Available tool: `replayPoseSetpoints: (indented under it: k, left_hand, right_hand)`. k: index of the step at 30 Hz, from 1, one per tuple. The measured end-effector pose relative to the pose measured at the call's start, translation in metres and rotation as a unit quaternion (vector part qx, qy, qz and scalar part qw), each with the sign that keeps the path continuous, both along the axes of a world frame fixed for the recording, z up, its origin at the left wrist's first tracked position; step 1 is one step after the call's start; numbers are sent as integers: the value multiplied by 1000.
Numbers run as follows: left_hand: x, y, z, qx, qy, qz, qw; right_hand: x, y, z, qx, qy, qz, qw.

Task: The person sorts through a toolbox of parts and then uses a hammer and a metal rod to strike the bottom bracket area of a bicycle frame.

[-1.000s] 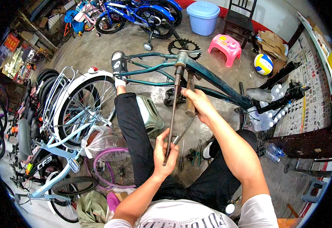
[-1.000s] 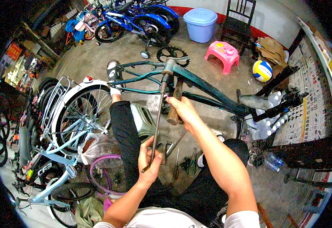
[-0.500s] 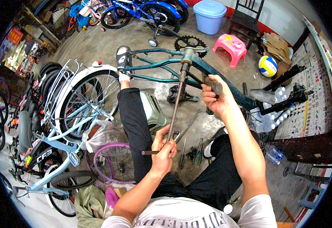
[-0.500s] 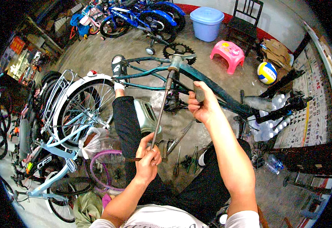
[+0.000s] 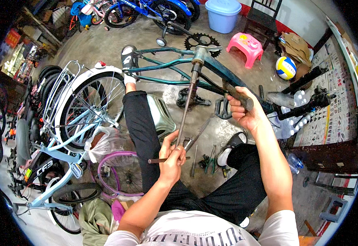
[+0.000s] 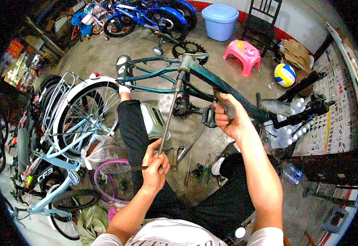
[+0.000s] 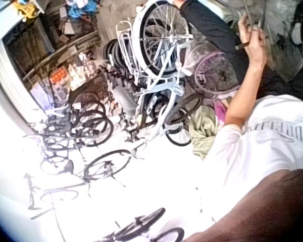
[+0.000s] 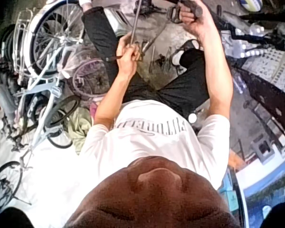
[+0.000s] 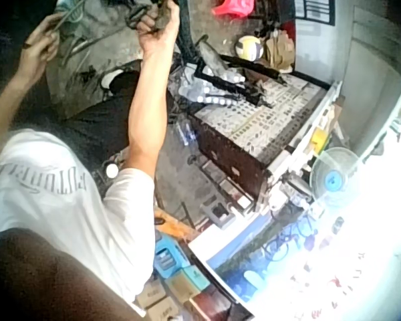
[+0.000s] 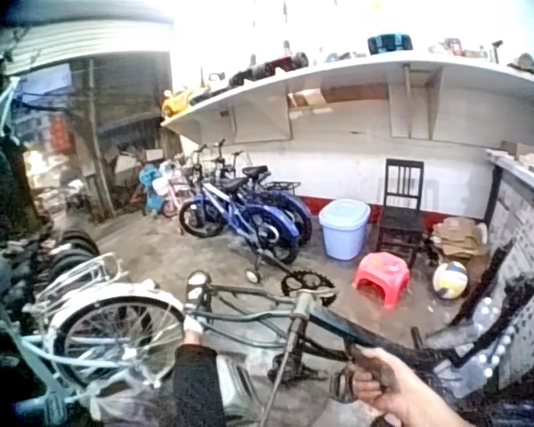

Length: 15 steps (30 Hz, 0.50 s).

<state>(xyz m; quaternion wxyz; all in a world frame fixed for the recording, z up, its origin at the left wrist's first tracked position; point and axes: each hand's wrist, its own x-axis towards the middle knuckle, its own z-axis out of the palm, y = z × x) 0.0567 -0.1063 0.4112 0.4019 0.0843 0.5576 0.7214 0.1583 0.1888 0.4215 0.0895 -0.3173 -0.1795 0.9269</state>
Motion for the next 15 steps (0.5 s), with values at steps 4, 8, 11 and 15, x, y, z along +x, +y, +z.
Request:
replayPoseSetpoints:
  k: [4,8,11,15]
  left_hand:
    - [1,0,-7,0,19,-2,1000]
    - [3,2,-11,-19,77,-11,997]
    - [3,-1,-15,-39,150,-19,988]
    - [2,-1,-21,-54,204,-17,977]
  right_hand:
    - [-1,-2,-9,38,-22,21,999]
    - [-15,-6,-24,123,-97,33,987]
    - [-36,-23,-25,177,-126,1,976]
    - [-60,-50,-27,217,-79,-38,972]
